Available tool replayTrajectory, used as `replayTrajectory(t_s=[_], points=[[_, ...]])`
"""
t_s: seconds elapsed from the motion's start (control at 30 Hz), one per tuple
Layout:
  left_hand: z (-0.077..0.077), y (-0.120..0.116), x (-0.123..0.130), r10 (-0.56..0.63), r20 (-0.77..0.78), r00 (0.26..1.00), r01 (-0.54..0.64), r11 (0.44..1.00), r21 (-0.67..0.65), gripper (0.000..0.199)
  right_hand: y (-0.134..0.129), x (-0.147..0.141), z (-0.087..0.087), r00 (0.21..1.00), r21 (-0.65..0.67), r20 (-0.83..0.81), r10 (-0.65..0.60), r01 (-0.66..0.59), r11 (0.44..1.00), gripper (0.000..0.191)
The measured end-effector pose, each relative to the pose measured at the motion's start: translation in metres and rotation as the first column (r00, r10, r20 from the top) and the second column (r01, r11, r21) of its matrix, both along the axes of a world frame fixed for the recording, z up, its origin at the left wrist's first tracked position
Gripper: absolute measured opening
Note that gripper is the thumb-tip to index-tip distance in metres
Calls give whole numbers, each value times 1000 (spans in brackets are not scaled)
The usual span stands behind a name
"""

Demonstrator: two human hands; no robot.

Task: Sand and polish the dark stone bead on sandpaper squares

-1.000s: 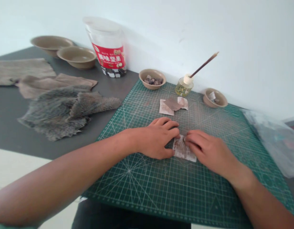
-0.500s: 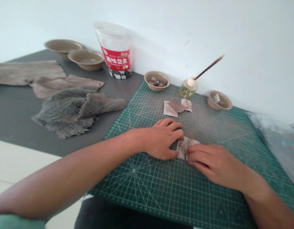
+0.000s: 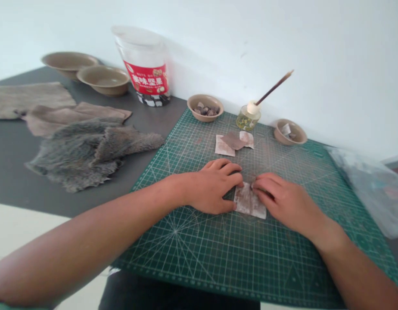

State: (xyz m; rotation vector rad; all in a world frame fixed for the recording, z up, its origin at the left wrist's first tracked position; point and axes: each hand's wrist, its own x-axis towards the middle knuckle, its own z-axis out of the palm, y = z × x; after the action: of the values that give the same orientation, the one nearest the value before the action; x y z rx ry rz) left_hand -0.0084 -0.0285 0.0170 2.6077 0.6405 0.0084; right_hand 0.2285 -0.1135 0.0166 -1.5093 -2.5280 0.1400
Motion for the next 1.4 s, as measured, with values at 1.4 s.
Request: replayTrajectory(t_s=[1.4], points=[[0,0,0,-22,14,1000,22,1000,1,49,1,3,0,992,-91,-59,115,-120,989,14]])
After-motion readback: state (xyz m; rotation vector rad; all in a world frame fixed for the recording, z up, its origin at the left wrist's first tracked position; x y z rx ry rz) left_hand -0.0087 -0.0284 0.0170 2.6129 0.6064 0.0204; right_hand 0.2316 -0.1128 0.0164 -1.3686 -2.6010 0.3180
